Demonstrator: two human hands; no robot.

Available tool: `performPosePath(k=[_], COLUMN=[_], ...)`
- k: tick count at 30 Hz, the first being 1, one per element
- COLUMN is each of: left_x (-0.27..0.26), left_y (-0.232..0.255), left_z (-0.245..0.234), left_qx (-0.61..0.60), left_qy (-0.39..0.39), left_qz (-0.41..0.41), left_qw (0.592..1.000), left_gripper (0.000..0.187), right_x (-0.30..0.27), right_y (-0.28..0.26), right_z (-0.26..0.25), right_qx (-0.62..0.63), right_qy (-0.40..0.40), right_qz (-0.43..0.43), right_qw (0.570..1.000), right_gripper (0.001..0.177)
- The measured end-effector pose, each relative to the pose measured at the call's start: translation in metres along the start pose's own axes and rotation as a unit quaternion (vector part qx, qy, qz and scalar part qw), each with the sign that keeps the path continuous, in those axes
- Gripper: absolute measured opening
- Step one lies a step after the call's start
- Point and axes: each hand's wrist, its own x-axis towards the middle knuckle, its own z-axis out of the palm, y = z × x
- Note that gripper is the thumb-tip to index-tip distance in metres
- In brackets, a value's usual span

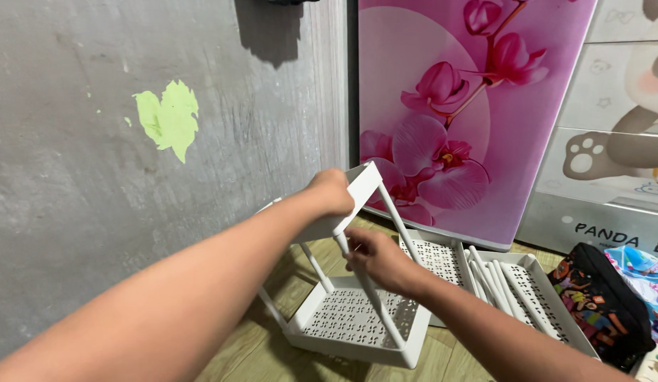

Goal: The person assembles a white plastic storage rack by inserting vertical poles into perforated trays and attaching horizontal crossbars. They connect multiple trays and poles to form a multi-tiered structure on the floor.

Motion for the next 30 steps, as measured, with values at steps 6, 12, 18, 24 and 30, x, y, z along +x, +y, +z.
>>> performPosePath(k=[6, 12, 18, 24, 30], left_x=[-0.034, -0.032, -0.029, -0.011, -0.020], left_y=[-0.025, -0.044, -0.054, -0.054, -0.054], left_z=[-0.007, -0.006, -0.002, -0.015, -0.046], left_qx=[-0.039, -0.140, -0.224, -0.185, -0.210], left_qy=[0.021, 0.050, 0.043, 0.087, 0.080], left_qz=[0.018, 0.008, -0.012, -0.003, -0.019], left_qw=[0.999, 0.989, 0.974, 0.979, 0.974], left_gripper=[0.039, 0.033, 0.031, 0.032, 0.029], right_x=[0.012, 0.020, 0.022, 0.021, 0.015], right_y=[0.005, 0.005, 0.008, -0.007, -0.011], right_z=[-0.001, 0.013, 0.026, 0.028, 0.020], right_qx=[0.081, 0.262, 0.262, 0.191, 0.188], right_qy=[-0.006, -0.003, 0.002, 0.053, 0.072], right_qz=[-0.006, 0.030, -0.031, -0.023, 0.006], right_qw=[0.997, 0.965, 0.965, 0.980, 0.980], right_gripper=[0.033, 0.021, 0.028, 0.025, 0.029])
